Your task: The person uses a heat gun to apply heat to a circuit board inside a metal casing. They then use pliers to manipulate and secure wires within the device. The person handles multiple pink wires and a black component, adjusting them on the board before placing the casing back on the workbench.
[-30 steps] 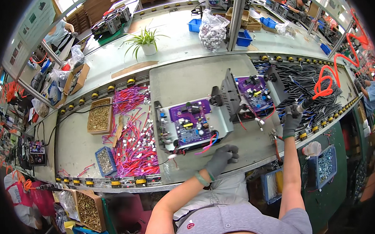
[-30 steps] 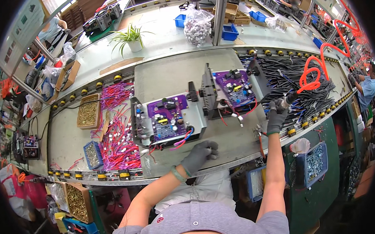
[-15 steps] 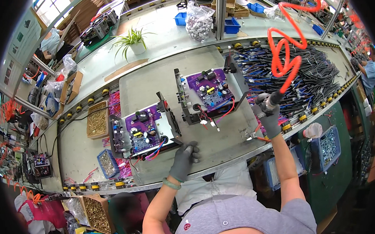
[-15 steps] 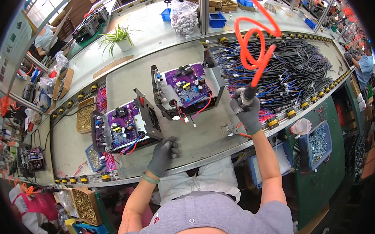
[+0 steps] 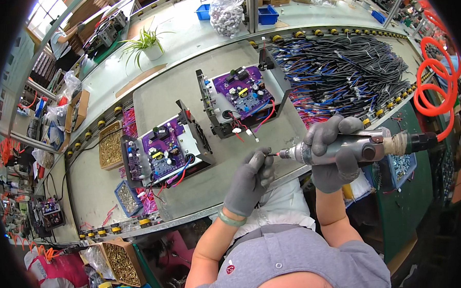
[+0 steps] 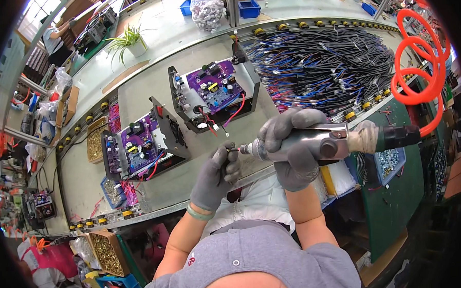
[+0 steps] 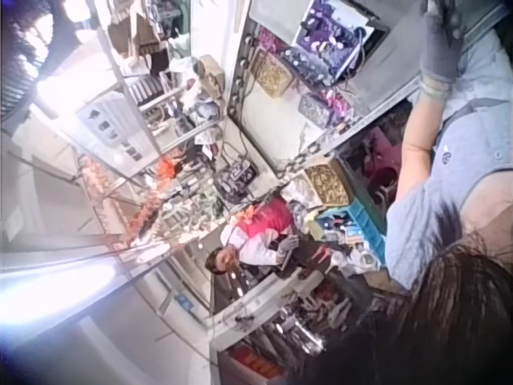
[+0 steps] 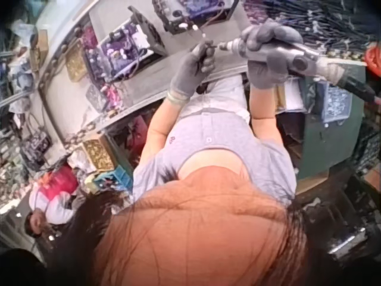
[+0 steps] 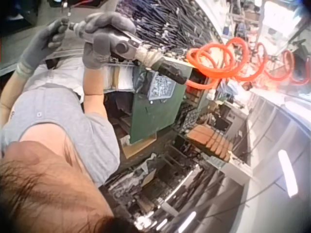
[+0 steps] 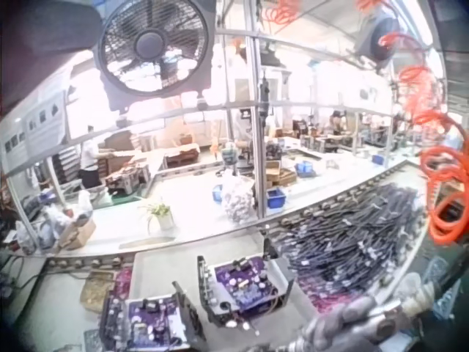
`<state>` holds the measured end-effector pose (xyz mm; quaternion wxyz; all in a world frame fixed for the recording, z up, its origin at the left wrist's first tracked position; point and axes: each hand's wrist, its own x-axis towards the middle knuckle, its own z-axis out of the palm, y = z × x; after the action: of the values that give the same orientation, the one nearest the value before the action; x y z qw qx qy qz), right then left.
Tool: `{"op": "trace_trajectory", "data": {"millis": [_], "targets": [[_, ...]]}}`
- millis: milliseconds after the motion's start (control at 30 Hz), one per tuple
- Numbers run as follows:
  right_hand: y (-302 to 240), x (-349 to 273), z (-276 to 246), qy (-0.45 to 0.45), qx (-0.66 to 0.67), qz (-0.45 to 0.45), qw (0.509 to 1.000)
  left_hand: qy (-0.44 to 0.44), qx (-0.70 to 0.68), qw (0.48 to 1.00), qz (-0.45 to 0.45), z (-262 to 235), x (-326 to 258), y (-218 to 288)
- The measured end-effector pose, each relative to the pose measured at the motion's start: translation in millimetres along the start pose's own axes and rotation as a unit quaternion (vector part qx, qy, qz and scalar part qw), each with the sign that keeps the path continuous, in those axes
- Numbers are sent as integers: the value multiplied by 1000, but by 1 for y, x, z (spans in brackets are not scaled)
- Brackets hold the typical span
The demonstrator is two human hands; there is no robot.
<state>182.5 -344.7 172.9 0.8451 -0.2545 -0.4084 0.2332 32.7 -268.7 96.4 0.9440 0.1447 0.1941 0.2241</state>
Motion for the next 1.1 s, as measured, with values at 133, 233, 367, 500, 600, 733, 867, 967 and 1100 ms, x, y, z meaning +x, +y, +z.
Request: {"op": "trace_trajectory", "data": {"millis": [133, 233, 367, 500, 600, 733, 867, 967, 1100], "targets": [[5, 1, 1, -16, -16, -48, 999, -22, 18, 999, -16, -2, 5, -1], [6, 1, 0, -50, -17, -78, 996, -25, 49, 998, -32, 0, 6, 2], [8, 8, -8, -126, 17, -90, 988, -10, 13, 999, -46, 3, 7, -1], [8, 8, -3, -136, -14, -114, 984, -7, -78, 996, -49, 5, 11, -8], [10, 3, -6, -101, 18, -90, 991, -33, -70, 996, -46, -4, 16, -13], [13, 6, -8, -115, 27, -115, 986, -2, 79, 997, -17, 0, 11, -8], [7, 9, -10, -142, 57, -87, 984, 2, 142, 988, 65, 9, 5, -12], [6, -10, 20, 136, -24, -69, 988, 30, 153, 977, 148, 6, 7, -20], [8, -9, 12, 151, -24, -60, 986, 81, 223, 965, 113, 6, 4, -16]]}}
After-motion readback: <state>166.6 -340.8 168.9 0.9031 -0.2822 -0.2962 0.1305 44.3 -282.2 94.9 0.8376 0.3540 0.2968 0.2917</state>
